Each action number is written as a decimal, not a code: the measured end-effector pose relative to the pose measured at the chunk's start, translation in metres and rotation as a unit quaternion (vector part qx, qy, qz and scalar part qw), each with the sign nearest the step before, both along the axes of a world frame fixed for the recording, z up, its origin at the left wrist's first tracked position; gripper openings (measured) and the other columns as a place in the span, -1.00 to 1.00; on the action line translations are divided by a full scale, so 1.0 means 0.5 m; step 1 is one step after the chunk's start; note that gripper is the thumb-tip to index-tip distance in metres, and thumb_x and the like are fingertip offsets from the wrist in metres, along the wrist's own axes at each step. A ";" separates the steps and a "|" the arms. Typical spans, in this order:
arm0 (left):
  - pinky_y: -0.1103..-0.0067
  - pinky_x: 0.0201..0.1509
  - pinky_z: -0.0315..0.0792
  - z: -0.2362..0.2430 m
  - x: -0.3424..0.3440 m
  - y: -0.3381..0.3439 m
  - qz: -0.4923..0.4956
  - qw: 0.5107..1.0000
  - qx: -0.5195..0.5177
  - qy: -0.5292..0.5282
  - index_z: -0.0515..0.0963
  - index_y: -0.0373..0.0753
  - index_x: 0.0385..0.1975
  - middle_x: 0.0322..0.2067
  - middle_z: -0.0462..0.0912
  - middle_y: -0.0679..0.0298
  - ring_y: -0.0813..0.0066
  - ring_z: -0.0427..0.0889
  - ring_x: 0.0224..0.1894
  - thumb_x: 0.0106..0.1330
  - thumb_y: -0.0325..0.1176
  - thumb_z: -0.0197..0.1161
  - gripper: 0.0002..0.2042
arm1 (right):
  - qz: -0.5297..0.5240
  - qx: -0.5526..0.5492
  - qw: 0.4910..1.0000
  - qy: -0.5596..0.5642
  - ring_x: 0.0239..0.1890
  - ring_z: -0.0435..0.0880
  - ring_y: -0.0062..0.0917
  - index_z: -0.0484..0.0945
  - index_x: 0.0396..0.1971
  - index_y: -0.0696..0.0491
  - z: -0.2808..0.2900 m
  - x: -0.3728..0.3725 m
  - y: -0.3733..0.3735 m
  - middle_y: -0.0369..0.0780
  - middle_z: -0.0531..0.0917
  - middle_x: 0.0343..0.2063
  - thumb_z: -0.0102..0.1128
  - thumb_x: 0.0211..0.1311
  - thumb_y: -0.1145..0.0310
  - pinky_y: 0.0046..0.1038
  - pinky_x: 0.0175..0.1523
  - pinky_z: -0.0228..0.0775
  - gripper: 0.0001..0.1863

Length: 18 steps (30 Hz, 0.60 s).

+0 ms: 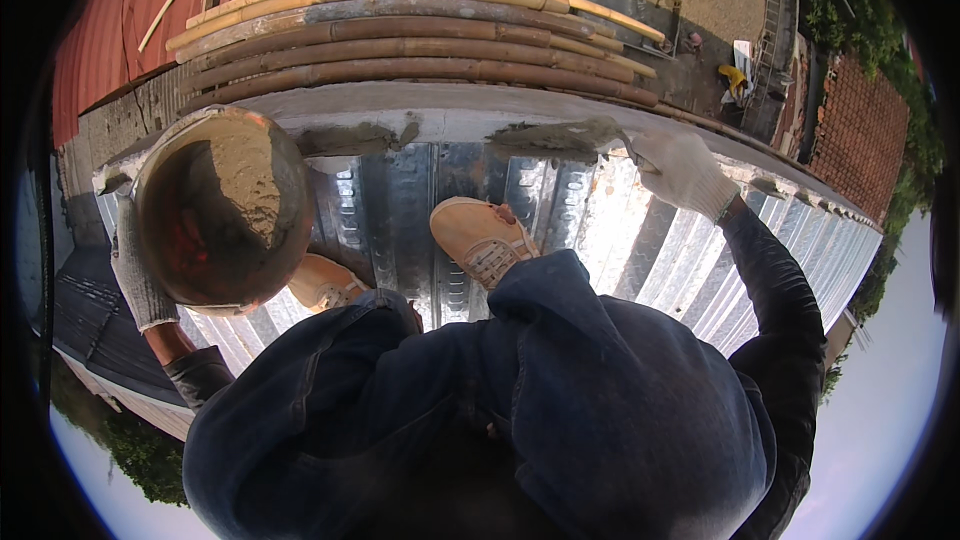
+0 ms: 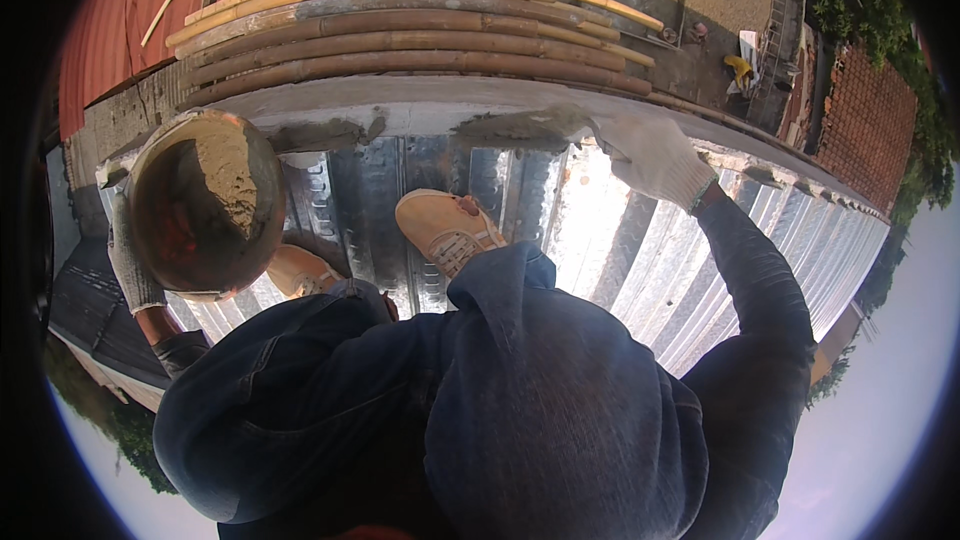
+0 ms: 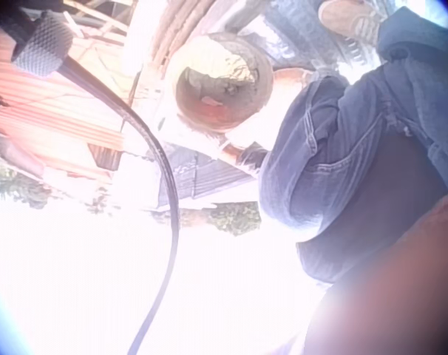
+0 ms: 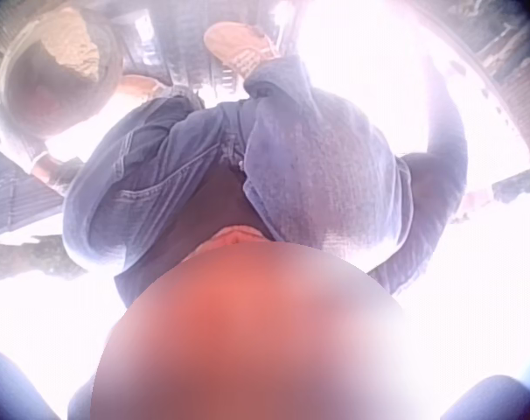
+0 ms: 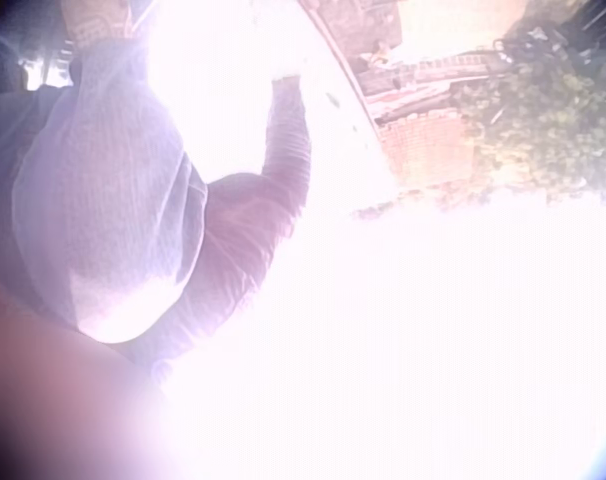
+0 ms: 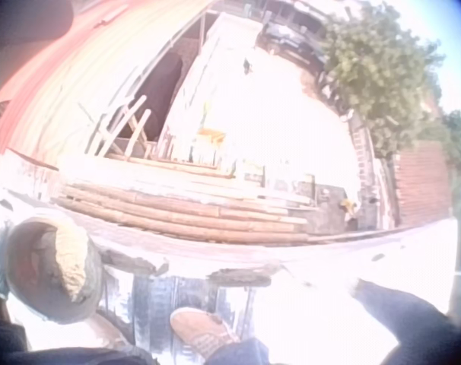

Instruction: The person scoops cement from a bucket and applies it to the seams of a corrugated metal roof using a trowel. The person repeatedly scoops and spreads the cement along the roof joints.

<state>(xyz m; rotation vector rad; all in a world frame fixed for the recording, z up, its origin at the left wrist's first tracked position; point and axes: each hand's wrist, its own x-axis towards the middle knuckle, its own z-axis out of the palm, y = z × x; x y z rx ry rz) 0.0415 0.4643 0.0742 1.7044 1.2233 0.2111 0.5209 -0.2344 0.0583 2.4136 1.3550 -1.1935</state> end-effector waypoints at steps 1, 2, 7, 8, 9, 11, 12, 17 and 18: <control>0.42 0.53 0.55 0.001 0.000 0.002 -0.018 1.000 0.016 0.018 0.43 -0.42 0.57 0.44 0.64 0.10 0.35 0.68 0.38 0.75 -0.47 0.03 -0.54 | -0.010 0.013 1.000 0.000 -0.15 0.79 -0.02 0.66 -0.12 0.03 0.002 -0.003 -0.010 -0.06 0.76 -0.26 0.28 0.28 0.37 -0.03 -0.01 0.65 -0.80; 0.41 0.54 0.54 0.003 -0.002 0.002 -0.027 0.999 0.023 0.027 0.42 -0.42 0.58 0.45 0.64 0.10 0.34 0.68 0.39 0.75 -0.47 0.03 -0.53 | -0.008 0.014 1.000 -0.005 -0.15 0.79 -0.02 0.66 -0.13 0.03 0.006 -0.007 -0.021 -0.06 0.76 -0.26 0.28 0.28 0.36 -0.04 -0.01 0.65 -0.81; 0.40 0.57 0.50 0.011 -0.006 -0.006 -0.037 0.999 0.025 0.020 0.39 -0.41 0.60 0.46 0.62 0.09 0.30 0.66 0.42 0.75 -0.48 0.02 -0.52 | 0.007 0.012 1.000 -0.019 -0.15 0.79 -0.01 0.64 -0.17 0.05 0.038 -0.005 -0.049 -0.06 0.76 -0.23 0.28 0.28 0.35 -0.05 -0.03 0.63 -0.83; 0.40 0.55 0.53 0.010 -0.013 -0.003 -0.031 0.999 0.021 0.015 0.40 -0.42 0.59 0.45 0.63 0.09 0.31 0.67 0.40 0.75 -0.48 0.03 -0.53 | -0.006 0.009 1.000 -0.018 -0.15 0.79 -0.01 0.64 -0.17 0.05 0.044 0.001 -0.051 -0.06 0.76 -0.23 0.27 0.29 0.35 -0.04 -0.03 0.63 -0.83; 0.41 0.54 0.55 0.007 -0.006 -0.007 -0.028 0.999 0.015 0.008 0.41 -0.43 0.58 0.44 0.64 0.09 0.33 0.68 0.39 0.75 -0.48 0.04 -0.53 | -0.021 0.004 1.000 -0.017 -0.15 0.79 -0.01 0.64 -0.17 0.04 0.053 0.005 -0.057 -0.06 0.76 -0.22 0.27 0.29 0.35 -0.04 -0.04 0.63 -0.83; 0.41 0.51 0.58 0.021 -0.005 -0.020 -0.084 0.996 0.002 -0.037 0.42 -0.44 0.57 0.43 0.65 0.08 0.34 0.70 0.37 0.74 -0.48 0.05 -0.53 | -0.054 -0.019 0.998 -0.021 -0.15 0.78 -0.01 0.64 -0.18 0.04 0.057 0.006 -0.062 -0.06 0.76 -0.22 0.25 0.29 0.35 -0.03 -0.05 0.63 -0.84; 0.41 0.51 0.58 0.043 0.051 -0.070 -0.149 0.985 -0.014 -0.083 0.42 -0.44 0.57 0.43 0.65 0.08 0.33 0.70 0.37 0.74 -0.49 0.05 -0.53 | -0.080 -0.047 0.995 -0.032 -0.15 0.78 -0.01 0.63 -0.19 0.04 0.067 0.005 -0.075 -0.07 0.76 -0.22 0.25 0.29 0.36 -0.03 -0.06 0.63 -0.85; 0.43 0.48 0.56 0.019 -0.010 0.020 -0.010 1.000 0.018 0.017 0.45 -0.43 0.55 0.42 0.66 0.12 0.36 0.70 0.35 0.75 -0.43 0.08 -0.54 | -0.088 -0.019 0.996 -0.025 -0.16 0.77 -0.01 0.63 -0.12 0.00 -0.009 0.008 -0.064 -0.09 0.77 -0.22 0.24 0.30 0.35 -0.02 -0.07 0.63 -0.81; 0.44 0.47 0.57 0.009 -0.004 0.020 0.004 1.000 -0.002 0.008 0.46 -0.43 0.55 0.41 0.67 0.12 0.37 0.71 0.34 0.75 -0.43 0.07 -0.55 | -0.077 0.004 0.997 -0.030 -0.16 0.77 -0.01 0.63 -0.09 0.00 -0.018 0.001 -0.071 -0.10 0.77 -0.21 0.25 0.30 0.35 -0.02 -0.07 0.63 -0.79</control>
